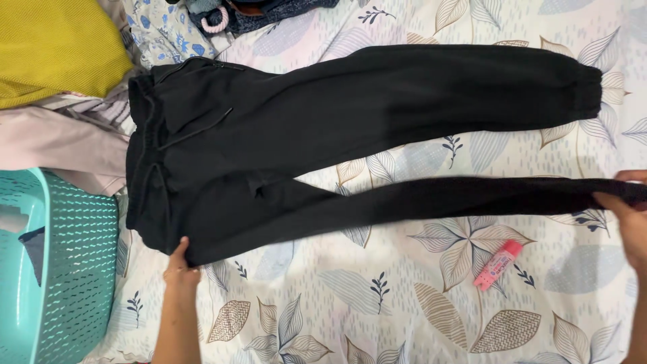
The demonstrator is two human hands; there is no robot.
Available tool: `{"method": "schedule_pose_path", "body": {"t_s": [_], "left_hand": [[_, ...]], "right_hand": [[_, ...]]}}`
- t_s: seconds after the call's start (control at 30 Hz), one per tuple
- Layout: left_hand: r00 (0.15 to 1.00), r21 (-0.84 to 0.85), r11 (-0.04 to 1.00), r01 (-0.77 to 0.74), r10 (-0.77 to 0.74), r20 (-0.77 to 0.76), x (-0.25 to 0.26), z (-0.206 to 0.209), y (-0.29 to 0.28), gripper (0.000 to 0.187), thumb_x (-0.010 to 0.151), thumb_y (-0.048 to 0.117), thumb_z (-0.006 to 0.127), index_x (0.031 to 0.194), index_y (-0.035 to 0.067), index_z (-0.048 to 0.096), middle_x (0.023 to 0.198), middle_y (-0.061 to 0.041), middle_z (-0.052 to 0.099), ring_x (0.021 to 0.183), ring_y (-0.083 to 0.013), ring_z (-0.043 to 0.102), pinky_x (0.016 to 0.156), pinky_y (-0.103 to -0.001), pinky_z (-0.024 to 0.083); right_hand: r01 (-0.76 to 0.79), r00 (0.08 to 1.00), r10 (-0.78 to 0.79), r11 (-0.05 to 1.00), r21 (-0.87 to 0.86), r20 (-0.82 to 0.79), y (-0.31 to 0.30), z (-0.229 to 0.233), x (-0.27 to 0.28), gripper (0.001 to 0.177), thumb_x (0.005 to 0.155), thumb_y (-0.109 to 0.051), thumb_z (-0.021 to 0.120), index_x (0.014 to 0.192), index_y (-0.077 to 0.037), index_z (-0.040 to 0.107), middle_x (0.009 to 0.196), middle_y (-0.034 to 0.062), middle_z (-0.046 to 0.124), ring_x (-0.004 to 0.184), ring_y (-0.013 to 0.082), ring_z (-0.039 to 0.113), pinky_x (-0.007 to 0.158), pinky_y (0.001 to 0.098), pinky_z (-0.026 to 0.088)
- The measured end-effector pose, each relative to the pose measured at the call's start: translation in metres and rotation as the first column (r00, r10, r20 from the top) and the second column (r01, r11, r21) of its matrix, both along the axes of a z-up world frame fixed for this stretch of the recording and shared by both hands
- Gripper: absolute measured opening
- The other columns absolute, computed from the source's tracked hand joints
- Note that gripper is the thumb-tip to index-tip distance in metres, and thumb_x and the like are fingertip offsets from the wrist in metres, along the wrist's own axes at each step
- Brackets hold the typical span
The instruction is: Folding various garments and a towel on a bed.
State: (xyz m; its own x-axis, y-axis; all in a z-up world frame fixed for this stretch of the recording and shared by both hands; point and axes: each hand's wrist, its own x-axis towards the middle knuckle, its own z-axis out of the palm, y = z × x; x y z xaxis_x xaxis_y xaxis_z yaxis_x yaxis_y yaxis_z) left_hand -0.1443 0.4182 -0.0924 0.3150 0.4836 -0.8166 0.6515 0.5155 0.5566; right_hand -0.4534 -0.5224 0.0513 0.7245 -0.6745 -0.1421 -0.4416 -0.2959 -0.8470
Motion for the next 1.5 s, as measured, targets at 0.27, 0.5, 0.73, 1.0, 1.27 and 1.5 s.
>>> {"method": "schedule_pose_path", "body": {"t_s": [0.27,0.5,0.73,1.0,1.27,1.5], "left_hand": [[0.99,0.335,0.942,0.004,-0.051,0.131,-0.061,0.053,-0.027,0.074,0.074,0.016,0.09,0.137,0.011,0.052,0.124,-0.007,0.067,0.104,-0.0245,0.069,0.087,-0.043,0.057],[0.671,0.883,-0.171,0.437,-0.592,-0.446,-0.05,0.165,-0.202,0.081,0.076,0.029,0.089,0.145,0.013,0.052,0.146,-0.017,0.048,0.134,-0.0405,0.044,0.106,-0.057,0.04],[-0.058,0.745,-0.661,0.091,-0.75,-0.659,0.023,0.133,-0.258,0.022,0.088,0.028,0.073,0.109,0.022,0.069,0.158,-0.011,0.044,0.149,-0.0365,0.033,0.115,-0.056,0.03],[0.033,0.919,-0.375,0.12,-0.924,-0.381,0.072,0.125,-0.3,0.009,0.109,0.02,0.061,0.109,0.013,0.064,0.154,-0.009,0.049,0.15,-0.0346,0.04,0.12,-0.053,0.032],[0.309,0.953,-0.207,0.223,-0.912,-0.27,-0.011,0.109,-0.368,0.083,0.104,0.042,0.055,0.164,-0.002,0.019,0.17,-0.034,0.0,0.159,-0.0519,0.0,0.122,-0.072,0.0],[-0.104,0.685,-0.598,0.416,-0.78,-0.617,-0.038,0.092,-0.347,0.085,0.093,0.062,0.051,0.162,0.02,0.025,0.168,-0.017,0.017,0.154,-0.0424,0.011,0.115,-0.071,0.006]], "right_hand": [[-0.363,0.882,0.356,0.931,-0.036,0.308,0.002,0.02,-0.011,0.019,0.103,-0.006,0.044,0.103,-0.017,0.06,0.138,0.0031,0.062,0.123,0.0072,0.065,0.109,0.0258,0.052],[-0.479,0.755,0.199,0.818,-0.319,-0.624,0.053,0.002,-0.031,0.051,0.063,0.013,0.059,0.092,-0.018,0.086,0.141,0.0105,0.068,0.103,0.0259,0.07,0.079,0.0385,0.058],[-0.172,0.931,-0.137,0.653,-0.738,-0.338,0.093,-0.037,0.011,0.058,0.096,-0.043,0.082,0.115,0.006,0.057,0.101,0.032,0.068,0.092,0.0494,0.067,0.082,0.0536,0.054],[-0.036,0.881,-0.333,0.663,-0.748,-0.337,0.047,-0.039,0.014,0.047,0.105,-0.036,0.062,0.125,0.004,0.048,0.089,0.0299,0.068,0.083,0.0528,0.065,0.077,0.0577,0.05],[-0.079,0.959,-0.165,0.623,-0.778,-0.23,0.178,0.026,0.103,0.074,0.115,-0.041,0.056,0.159,0.013,0.03,0.164,0.0383,0.031,0.15,0.0578,0.023,0.123,0.0672,0.011],[-0.554,0.832,0.394,0.544,-0.63,-0.391,0.316,-0.019,0.162,0.069,0.096,-0.052,0.056,0.158,-0.025,0.044,0.165,0.0259,0.033,0.153,0.0432,0.028,0.122,0.064,0.014]]}}
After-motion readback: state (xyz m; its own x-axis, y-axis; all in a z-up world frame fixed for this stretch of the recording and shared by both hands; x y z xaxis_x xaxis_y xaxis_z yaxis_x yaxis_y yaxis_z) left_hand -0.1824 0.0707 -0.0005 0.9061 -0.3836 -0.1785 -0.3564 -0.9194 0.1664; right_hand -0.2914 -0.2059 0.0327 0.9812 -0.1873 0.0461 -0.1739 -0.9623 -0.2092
